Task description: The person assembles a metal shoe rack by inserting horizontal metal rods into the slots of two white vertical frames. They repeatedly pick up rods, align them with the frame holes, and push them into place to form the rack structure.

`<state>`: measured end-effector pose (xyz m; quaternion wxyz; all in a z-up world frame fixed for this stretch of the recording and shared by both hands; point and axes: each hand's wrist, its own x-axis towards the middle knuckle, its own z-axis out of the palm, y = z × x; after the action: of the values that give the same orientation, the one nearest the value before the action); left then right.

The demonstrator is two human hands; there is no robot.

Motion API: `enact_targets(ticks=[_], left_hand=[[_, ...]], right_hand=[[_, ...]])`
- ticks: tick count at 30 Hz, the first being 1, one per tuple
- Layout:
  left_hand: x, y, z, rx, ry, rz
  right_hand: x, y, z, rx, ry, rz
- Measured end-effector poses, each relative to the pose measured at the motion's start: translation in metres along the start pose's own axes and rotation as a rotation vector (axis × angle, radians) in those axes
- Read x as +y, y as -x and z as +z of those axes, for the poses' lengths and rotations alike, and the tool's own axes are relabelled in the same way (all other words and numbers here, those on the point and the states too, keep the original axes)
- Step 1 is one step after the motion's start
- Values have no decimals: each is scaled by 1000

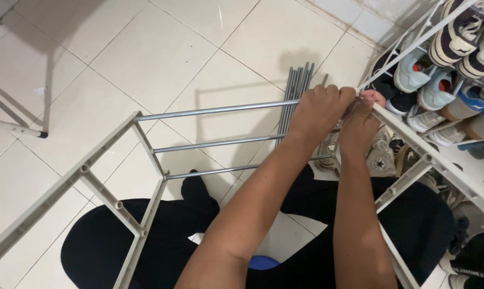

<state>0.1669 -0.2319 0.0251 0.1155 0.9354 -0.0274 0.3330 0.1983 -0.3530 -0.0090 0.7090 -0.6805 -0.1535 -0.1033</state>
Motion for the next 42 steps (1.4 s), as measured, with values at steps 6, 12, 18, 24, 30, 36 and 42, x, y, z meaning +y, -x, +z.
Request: enact_targets(ticks=[6, 12, 18, 24, 30, 36, 42], left_hand=[[-7, 7, 0, 10, -31, 2], [-9, 5, 10, -52, 2, -35], [-17, 7, 19, -170, -3, -28], [-12, 14, 20, -149, -8, -95], [-7, 22, 10, -83, 36, -158], [-74, 50, -16, -333, 394, -410], [-203, 124, -97, -495, -332, -796]], right_hand=[[3, 0, 6, -25, 40, -47], [7, 0, 10, 7, 65, -48], [6, 4, 14, 0, 117, 49], [9, 4, 14, -24, 102, 81], [27, 2, 10, -45, 308, -30], [33, 2, 6, -15, 33, 91], [26, 2, 0, -42, -3, 87]])
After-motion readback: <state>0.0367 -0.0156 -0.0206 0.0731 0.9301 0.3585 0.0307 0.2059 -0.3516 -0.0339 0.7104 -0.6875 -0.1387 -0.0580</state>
